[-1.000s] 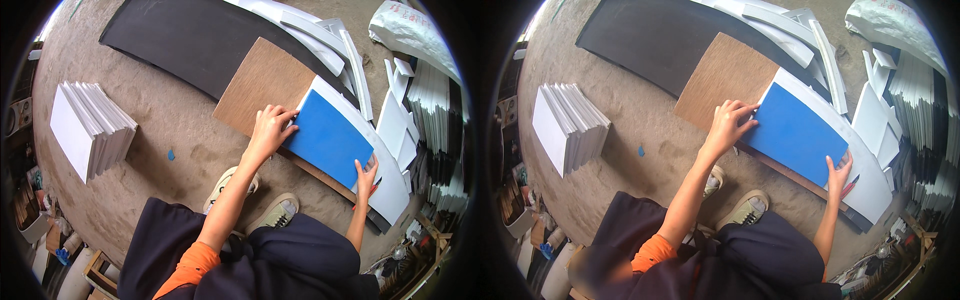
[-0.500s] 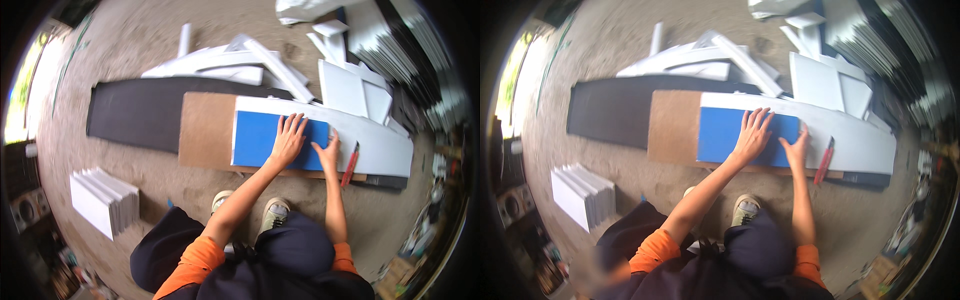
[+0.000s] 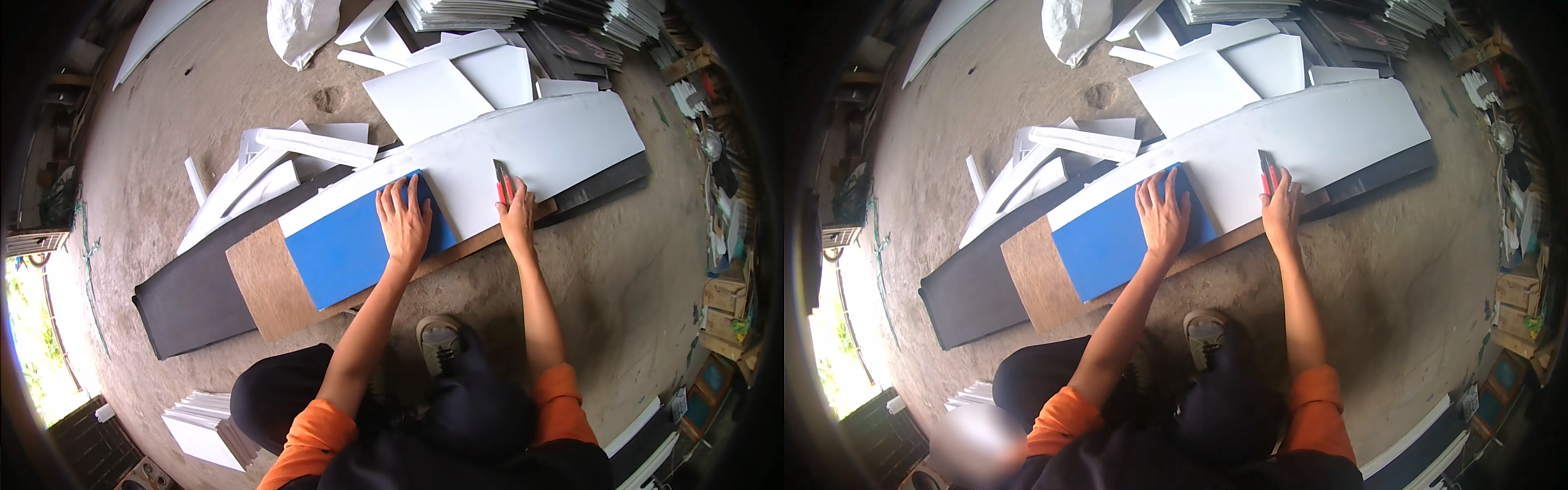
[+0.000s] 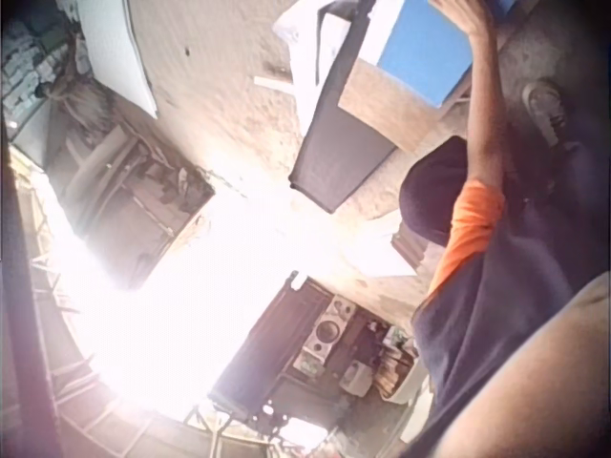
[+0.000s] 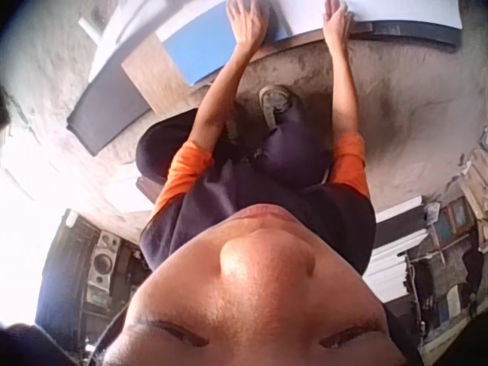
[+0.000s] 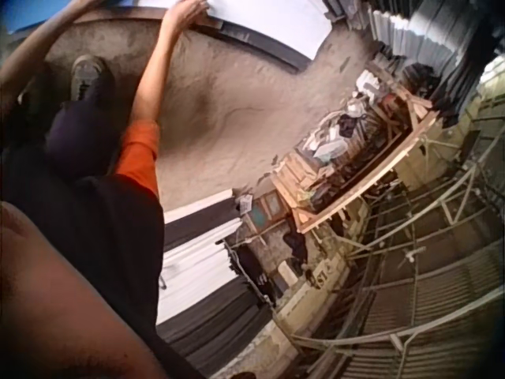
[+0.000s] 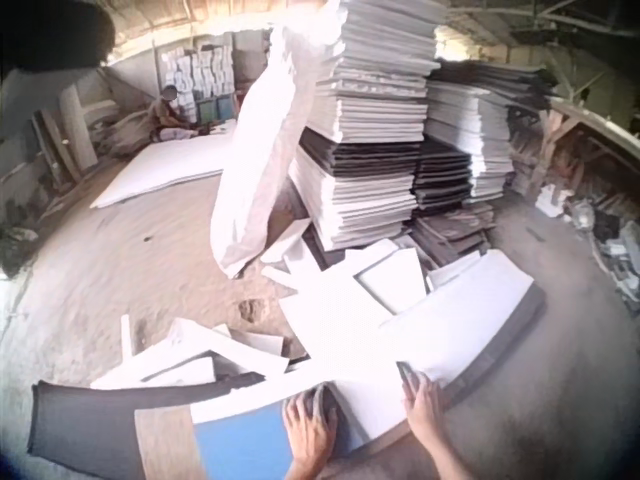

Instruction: The person sits on the floor and uses a red utility knife to cut a white sheet of cardboard. They use a blue rectangular board as a straightedge guide to ensure straight cuts. The person repeatedly aligns the guide, scores the cardboard, and separates the cut pieces.

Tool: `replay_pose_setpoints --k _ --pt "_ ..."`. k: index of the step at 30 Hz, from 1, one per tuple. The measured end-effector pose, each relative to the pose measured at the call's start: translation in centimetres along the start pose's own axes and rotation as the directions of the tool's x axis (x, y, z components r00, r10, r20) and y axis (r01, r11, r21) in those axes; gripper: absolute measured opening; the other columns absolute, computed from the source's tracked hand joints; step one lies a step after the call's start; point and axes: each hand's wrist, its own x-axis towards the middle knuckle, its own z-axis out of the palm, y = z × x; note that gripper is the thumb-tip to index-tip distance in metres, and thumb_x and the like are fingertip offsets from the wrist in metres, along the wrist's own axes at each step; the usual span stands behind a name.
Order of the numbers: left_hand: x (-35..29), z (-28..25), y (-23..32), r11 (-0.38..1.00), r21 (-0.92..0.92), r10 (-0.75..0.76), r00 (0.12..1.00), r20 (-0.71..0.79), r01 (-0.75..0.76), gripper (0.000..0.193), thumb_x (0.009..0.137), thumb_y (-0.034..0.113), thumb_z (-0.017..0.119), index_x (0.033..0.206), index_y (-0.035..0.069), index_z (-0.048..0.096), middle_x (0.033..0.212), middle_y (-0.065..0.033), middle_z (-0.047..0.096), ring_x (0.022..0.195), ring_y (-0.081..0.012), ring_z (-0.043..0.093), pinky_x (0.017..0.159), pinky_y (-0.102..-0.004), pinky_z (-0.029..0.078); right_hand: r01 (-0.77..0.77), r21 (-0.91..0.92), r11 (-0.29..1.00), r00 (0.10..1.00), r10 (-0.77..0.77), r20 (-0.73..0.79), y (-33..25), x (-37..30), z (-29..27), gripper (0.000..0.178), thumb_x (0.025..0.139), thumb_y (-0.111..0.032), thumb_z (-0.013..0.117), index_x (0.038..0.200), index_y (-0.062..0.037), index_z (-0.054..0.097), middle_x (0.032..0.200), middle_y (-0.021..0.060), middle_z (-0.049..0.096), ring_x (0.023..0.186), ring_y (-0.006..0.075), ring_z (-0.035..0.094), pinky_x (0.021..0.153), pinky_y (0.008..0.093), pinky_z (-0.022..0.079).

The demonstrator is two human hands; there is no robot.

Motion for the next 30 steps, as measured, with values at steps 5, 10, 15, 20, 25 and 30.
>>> replay_pose_setpoints --k 5,10,15,20,25,30 --pt "-0.8 0.3 1.0 0.988 0.149 -0.049 0.998 0.026 0.045 0.051 0.085 0.02 0.045 0.133 0.009 0.033 0.134 -0.0098 0.033 0.129 -0.0252 0.024 0.105 -0.0533 0.01 0.122 -0.026 0.992 0.984 -0.117 0.133 -0.2 0.5 0.2 0.044 0.078 -0.005 0.057 0.117 0.001 0.037 0.09 0.0215 0.058 0.087 0.0367 0.057 0.076 0.0417 0.044" --pt "-0.7 0.2 0.3 0.986 0.157 -0.064 0.996 0.069 0.053 0.053 0.086 0.022 0.04 0.136 0.011 0.028 0.143 -0.0071 0.023 0.134 -0.024 0.014 0.104 -0.0554 0.003 0.289 -0.014 0.957 0.833 -0.245 0.496 -7.9 -1.2 0.0 0.03 0.089 -0.012 0.04 0.111 0.0074 0.038 0.072 0.0241 0.06 0.066 0.0375 0.061 0.057 0.0435 0.051" --pt "-0.7 0.5 1.0 0.984 0.168 -0.069 0.995 0.078 0.055 0.052 0.086 0.023 0.039 0.136 0.011 0.029 0.143 -0.007 0.022 0.134 -0.0237 0.013 0.104 -0.0557 0.002 0.356 -0.091 0.93 0.865 -0.291 0.409 -9.7 -1.1 1.4 0.028 0.087 -0.012 0.042 0.107 0.0075 0.041 0.071 0.0237 0.06 0.068 0.0363 0.062 0.058 0.0411 0.052" --pt "-0.8 0.4 1.0 0.984 0.169 -0.064 0.995 0.074 0.051 0.051 0.087 0.024 0.039 0.135 0.011 0.03 0.143 -0.0071 0.022 0.134 -0.0246 0.014 0.104 -0.0565 0.002 0.29 -0.013 0.957 0.856 -0.253 0.45 -10.9 -0.7 1.7 0.029 0.088 -0.013 0.039 0.107 0.0084 0.041 0.075 0.0291 0.059 0.074 0.0404 0.06 0.063 0.0446 0.05" --pt "-0.6 0.3 1.1 0.981 0.19 -0.056 0.996 0.07 0.042 0.05 0.087 0.024 0.039 0.135 0.012 0.031 0.143 -0.0069 0.023 0.134 -0.0246 0.015 0.103 -0.0567 0.004 0.227 0.018 0.974 0.858 -0.209 0.47 -11.5 0.2 2.1 0.025 0.086 -0.015 0.04 0.098 0.0064 0.043 0.078 0.0294 0.059 0.077 0.0431 0.059 0.068 0.0463 0.05" --pt "-0.7 0.4 1.2 0.983 0.179 -0.062 0.995 0.076 0.048 0.052 0.087 0.022 0.038 0.137 0.014 0.026 0.144 -0.0064 0.021 0.135 -0.0251 0.011 0.103 -0.058 0.002 0.182 0.005 0.983 0.852 -0.16 0.498 -10.5 -1.5 1.5 0.024 0.087 -0.017 0.039 0.096 0.0051 0.043 0.08 0.0307 0.058 0.08 0.0448 0.058 0.07 0.0479 0.049"
